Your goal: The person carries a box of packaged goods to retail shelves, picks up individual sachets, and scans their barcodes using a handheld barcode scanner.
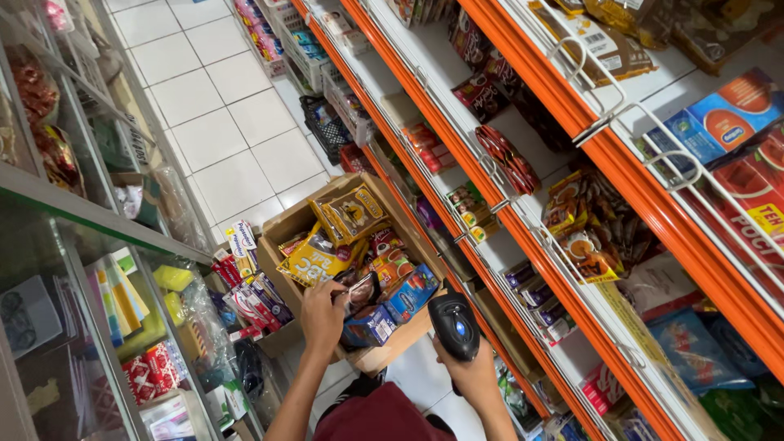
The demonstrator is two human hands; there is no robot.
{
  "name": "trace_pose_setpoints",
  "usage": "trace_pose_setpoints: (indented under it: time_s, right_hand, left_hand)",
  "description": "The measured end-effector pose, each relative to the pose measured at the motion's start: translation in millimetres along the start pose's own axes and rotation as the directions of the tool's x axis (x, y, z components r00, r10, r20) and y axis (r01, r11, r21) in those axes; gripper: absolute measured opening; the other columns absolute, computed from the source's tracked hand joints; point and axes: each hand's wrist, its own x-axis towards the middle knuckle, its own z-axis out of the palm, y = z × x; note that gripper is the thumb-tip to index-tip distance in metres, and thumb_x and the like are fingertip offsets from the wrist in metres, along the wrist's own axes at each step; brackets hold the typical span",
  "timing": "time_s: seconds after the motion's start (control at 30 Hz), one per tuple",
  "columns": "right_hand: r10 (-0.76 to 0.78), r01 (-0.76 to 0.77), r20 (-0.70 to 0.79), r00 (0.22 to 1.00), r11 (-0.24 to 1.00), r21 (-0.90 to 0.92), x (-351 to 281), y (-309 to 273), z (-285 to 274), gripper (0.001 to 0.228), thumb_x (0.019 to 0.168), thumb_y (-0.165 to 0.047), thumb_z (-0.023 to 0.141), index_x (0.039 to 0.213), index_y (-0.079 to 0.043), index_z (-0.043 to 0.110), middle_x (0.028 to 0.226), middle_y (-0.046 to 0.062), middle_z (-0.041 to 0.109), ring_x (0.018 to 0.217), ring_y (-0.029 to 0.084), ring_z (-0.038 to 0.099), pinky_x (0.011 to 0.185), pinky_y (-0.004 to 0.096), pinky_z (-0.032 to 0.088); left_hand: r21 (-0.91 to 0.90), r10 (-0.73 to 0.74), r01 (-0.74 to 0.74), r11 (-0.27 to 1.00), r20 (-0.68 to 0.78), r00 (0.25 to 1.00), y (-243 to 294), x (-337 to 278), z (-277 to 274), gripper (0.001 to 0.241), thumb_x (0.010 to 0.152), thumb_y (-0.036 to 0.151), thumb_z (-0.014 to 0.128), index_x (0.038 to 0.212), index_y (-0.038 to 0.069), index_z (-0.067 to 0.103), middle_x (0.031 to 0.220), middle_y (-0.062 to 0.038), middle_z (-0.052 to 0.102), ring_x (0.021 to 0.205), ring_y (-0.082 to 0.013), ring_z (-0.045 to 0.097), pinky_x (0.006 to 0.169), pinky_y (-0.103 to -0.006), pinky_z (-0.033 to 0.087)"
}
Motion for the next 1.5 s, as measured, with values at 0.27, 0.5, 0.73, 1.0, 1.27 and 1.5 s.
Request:
trace_pose_setpoints:
  time_s: [0.27, 0.5, 0.73, 1.0, 1.27, 1.5]
  right_hand:
    - [0.138, -0.135, 0.023, 0.990, 0.987, -0.088, -6.4, -9.3, -15.1, 0.021, 0.081, -0.018, 0.081, 0.091, -0.002, 0.072, 0.065, 0.007, 0.070, 0.059, 0.014, 0.067, 0.057, 0.031, 0.053]
    - [0.161, -0.140, 0.319, 0.934, 0.986, -0.087, -41.0, -32.8, -59.1, 0.025, 0.079, -0.019, 0.083, 0.089, -0.003, 0.068, 0.062, 0.005, 0.069, 0.054, 0.014, 0.067, 0.052, 0.030, 0.054]
    - [0.120, -0.137, 0.119, 0.986, 0.980, 0.143, -89.2, -22.6, -100.7, 0.021, 0.083, -0.015, 0.082, 0.088, -0.001, 0.068, 0.060, 0.005, 0.064, 0.052, 0.013, 0.060, 0.051, 0.031, 0.050]
    - [0.133, -0.109, -0.009, 0.991, 0.846, 0.523, -143.9, -8.9, -153.4, 0.013, 0.083, -0.007, 0.077, 0.091, 0.001, 0.070, 0.066, 0.004, 0.063, 0.056, 0.015, 0.059, 0.052, 0.032, 0.048]
    - [0.001, 0.119, -0.649, 0.761, 0.983, 0.141, -198.6, 35.9, -175.1, 0.071, 0.065, -0.013, 0.107, 0.117, -0.003, 0.060, 0.080, 0.004, 0.071, 0.067, 0.011, 0.067, 0.061, 0.028, 0.058]
    - [0.037, 0.370, -0.888, 0.458, 0.901, 0.227, -247.7, 18.8, -239.8, 0.034, 0.081, -0.003, 0.076, 0.113, 0.004, 0.069, 0.086, 0.010, 0.073, 0.066, 0.016, 0.068, 0.056, 0.032, 0.055]
  left_hand:
    - [-0.173, 0.389, -0.377, 0.910, 0.041, 0.920, 74.2, 2.0, -56.2, 0.017, 0.080, 0.000, 0.072, 0.095, 0.007, 0.070, 0.110, -0.011, 0.063, 0.104, -0.0366, 0.059, 0.087, -0.0429, 0.050]
    - [-0.645, 0.582, -0.424, 0.636, 0.040, 0.812, 123.5, 2.9, -35.6, 0.029, 0.078, -0.020, 0.057, 0.094, 0.003, 0.066, 0.141, -0.014, 0.048, 0.140, -0.0345, 0.051, 0.105, -0.0376, 0.047]
    - [-0.827, 0.533, -0.101, 0.554, 0.258, 0.806, 178.8, -20.5, 2.0, 0.035, 0.071, -0.022, 0.047, 0.090, 0.003, 0.060, 0.147, -0.010, 0.052, 0.139, -0.0253, 0.051, 0.100, -0.0308, 0.051]
    - [-0.899, 0.688, -0.040, 0.436, 0.304, 0.658, 253.3, -72.6, 30.7, 0.033, 0.076, -0.021, 0.047, 0.094, 0.003, 0.062, 0.148, -0.013, 0.048, 0.138, -0.0310, 0.050, 0.109, -0.0349, 0.044]
    - [-0.753, 0.918, -0.559, 0.348, 0.151, 0.368, 348.9, -152.8, 42.0, 0.024, 0.086, -0.010, 0.063, 0.101, 0.006, 0.072, 0.127, -0.013, 0.060, 0.134, -0.0389, 0.053, 0.108, -0.0435, 0.046]
    - [-0.688, 0.867, -0.666, 0.287, -0.109, 0.486, 446.9, -243.3, 46.4, 0.089, 0.081, 0.019, 0.082, 0.151, 0.003, 0.029, 0.135, -0.030, 0.045, 0.127, -0.0412, 0.046, 0.106, -0.0482, 0.039]
